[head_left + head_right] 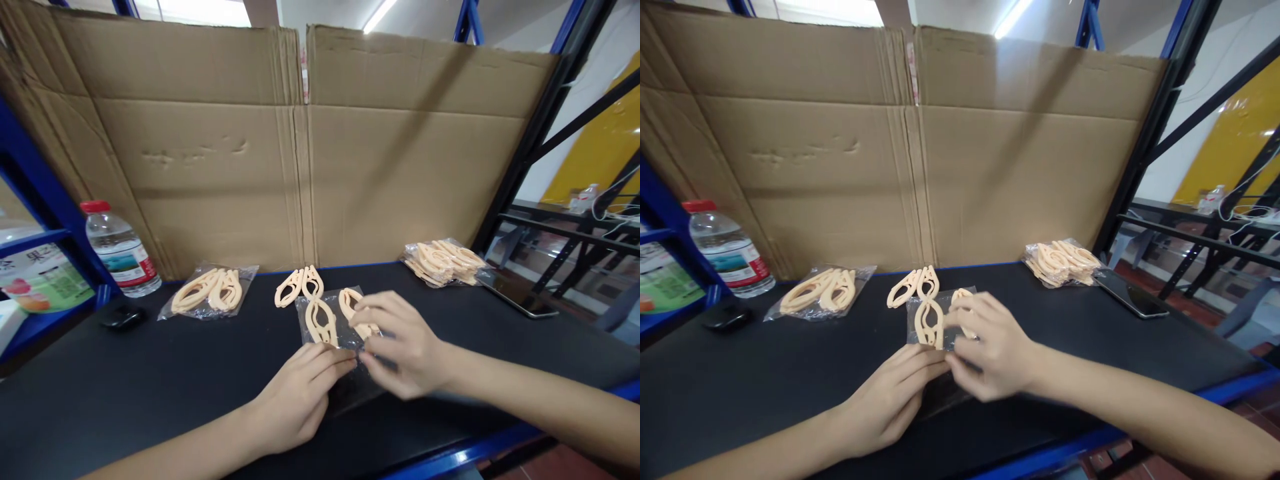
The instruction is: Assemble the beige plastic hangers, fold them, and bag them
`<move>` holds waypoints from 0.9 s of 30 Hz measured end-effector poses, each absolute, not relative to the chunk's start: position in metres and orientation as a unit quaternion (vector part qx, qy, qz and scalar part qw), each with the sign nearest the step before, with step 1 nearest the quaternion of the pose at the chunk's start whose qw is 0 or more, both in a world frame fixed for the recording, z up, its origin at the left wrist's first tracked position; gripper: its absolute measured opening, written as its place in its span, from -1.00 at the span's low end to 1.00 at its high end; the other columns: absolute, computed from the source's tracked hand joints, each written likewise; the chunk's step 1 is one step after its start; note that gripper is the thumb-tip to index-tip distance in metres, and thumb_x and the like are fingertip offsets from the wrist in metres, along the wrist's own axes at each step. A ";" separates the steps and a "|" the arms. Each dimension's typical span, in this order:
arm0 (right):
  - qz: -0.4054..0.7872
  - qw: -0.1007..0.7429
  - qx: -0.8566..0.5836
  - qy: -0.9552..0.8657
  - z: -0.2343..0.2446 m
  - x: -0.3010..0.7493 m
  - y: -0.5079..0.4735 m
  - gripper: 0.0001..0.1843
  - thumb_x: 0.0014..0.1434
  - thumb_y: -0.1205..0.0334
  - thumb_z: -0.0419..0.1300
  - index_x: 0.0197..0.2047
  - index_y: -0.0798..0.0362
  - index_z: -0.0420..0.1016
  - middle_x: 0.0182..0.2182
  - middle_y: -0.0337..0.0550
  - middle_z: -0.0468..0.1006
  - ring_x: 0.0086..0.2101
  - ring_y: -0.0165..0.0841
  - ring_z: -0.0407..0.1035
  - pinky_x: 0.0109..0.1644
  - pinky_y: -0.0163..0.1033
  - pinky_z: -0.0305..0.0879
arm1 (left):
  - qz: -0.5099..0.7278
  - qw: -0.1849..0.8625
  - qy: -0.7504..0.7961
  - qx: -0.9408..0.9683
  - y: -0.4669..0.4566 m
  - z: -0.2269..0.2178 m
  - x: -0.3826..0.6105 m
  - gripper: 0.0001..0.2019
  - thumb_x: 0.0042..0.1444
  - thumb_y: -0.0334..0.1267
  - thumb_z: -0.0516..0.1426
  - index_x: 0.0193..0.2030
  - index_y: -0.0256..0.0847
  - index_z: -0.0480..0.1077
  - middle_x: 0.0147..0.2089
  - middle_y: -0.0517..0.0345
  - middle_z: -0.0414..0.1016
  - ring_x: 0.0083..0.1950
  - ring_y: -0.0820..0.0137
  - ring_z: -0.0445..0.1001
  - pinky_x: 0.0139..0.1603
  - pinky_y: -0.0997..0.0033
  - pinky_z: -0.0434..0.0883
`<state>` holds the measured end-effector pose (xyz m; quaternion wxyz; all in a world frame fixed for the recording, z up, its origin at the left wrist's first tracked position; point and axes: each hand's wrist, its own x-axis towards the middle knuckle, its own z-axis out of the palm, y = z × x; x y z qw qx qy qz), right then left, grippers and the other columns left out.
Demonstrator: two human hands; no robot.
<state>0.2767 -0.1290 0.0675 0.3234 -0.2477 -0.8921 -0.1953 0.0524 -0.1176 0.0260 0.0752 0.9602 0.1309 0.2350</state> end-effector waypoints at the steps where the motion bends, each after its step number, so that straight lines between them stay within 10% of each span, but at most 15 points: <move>1: -0.187 0.344 -0.263 -0.882 0.073 0.276 -0.117 -0.81 0.16 0.32 0.08 -0.44 0.11 0.45 -0.27 -0.05 0.54 -0.14 -0.23 0.32 -0.13 -0.12 0.22 | 0.234 0.077 0.129 0.961 -0.118 0.026 0.053 -0.41 -0.01 -0.61 -0.06 0.20 -0.23 0.18 0.15 -0.06 0.36 0.12 0.22 0.33 0.12 0.10 0.35; 10: -0.110 0.078 -0.298 -0.945 0.063 0.246 0.048 -0.42 0.06 0.64 0.01 0.13 0.11 0.32 0.00 -0.01 0.47 -0.09 -0.25 0.26 -0.09 -0.18 0.22 | 0.234 0.083 0.123 0.961 -0.118 0.024 0.050 -0.41 -0.08 -0.60 -0.03 0.16 -0.23 0.18 0.13 -0.03 0.38 0.07 0.23 0.34 0.09 0.14 0.33; 27: -0.038 0.201 -0.361 -0.910 0.040 0.355 0.016 -0.75 0.27 0.24 0.04 -0.11 0.12 0.50 -0.19 -0.01 0.55 -0.18 -0.30 0.43 -0.07 -0.20 0.35 | 0.224 0.099 0.115 0.963 -0.116 0.023 0.047 -0.42 -0.05 -0.60 -0.03 0.17 -0.25 0.17 0.14 -0.03 0.36 0.09 0.24 0.31 0.12 0.16 0.29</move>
